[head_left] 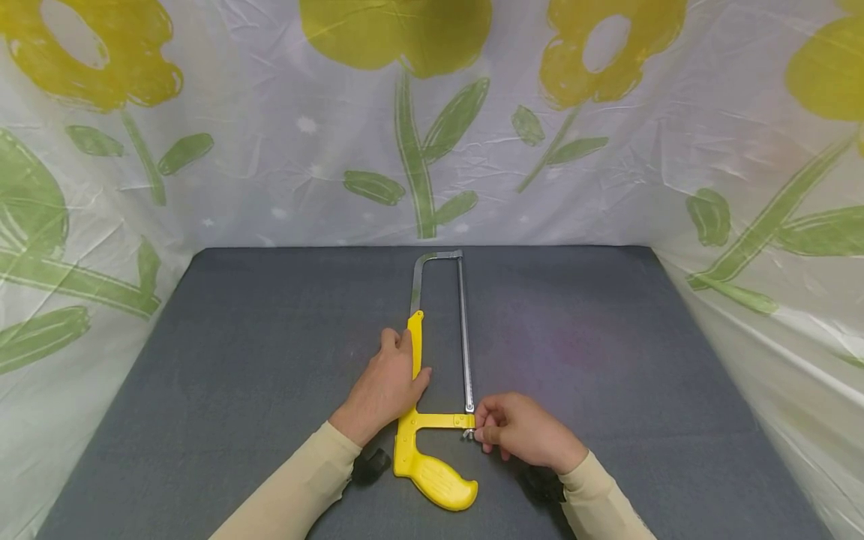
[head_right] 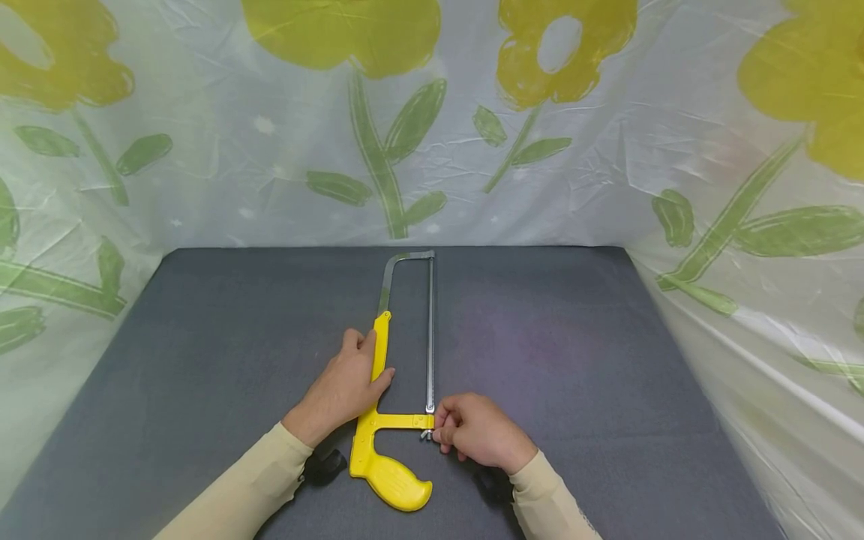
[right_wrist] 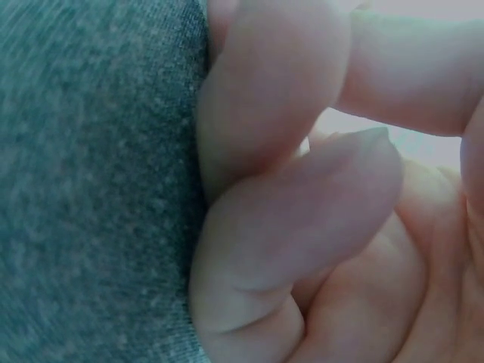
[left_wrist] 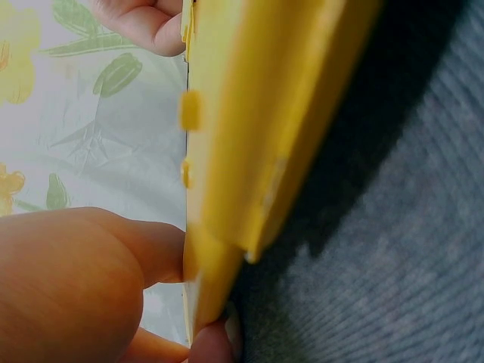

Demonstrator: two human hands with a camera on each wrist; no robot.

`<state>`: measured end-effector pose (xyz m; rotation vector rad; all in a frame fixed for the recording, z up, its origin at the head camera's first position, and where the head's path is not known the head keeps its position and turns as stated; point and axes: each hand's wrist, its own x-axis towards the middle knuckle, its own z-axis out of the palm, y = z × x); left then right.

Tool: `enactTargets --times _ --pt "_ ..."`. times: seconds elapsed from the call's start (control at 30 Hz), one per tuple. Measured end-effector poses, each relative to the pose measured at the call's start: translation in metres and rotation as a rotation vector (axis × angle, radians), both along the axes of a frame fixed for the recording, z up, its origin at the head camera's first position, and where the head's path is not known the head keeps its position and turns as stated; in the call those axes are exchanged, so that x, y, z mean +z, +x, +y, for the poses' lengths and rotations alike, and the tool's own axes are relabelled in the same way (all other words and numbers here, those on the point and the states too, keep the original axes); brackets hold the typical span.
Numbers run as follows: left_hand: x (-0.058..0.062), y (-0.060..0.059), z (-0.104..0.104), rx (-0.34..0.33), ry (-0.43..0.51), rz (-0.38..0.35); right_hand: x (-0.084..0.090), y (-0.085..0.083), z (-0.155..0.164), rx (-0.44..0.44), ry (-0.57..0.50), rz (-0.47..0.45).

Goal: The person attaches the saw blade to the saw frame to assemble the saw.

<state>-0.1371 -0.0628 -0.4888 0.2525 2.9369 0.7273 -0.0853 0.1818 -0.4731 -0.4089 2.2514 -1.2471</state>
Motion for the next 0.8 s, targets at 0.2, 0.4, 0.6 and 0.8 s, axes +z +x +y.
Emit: enactTargets --times 0.2,0.4,0.6,0.8 --pt "0.0012 -0.0003 0.0000 0.001 0.002 -0.003 -0.0008 -0.0008 0.0001 0.002 0.005 0.009" --pt "0.0028 -0.0008 0.0000 0.009 0.000 -0.011 -0.0010 -0.0009 -0.0006 0.001 0.020 0.030" --pt "0.0020 -0.0007 -0.0003 0.007 -0.001 -0.008 -0.0010 -0.0004 -0.0021 -0.008 0.026 0.038" --pt "0.0006 -0.0001 -0.0003 0.003 0.007 0.000 -0.0011 -0.0001 -0.0027 -0.007 0.042 0.054"
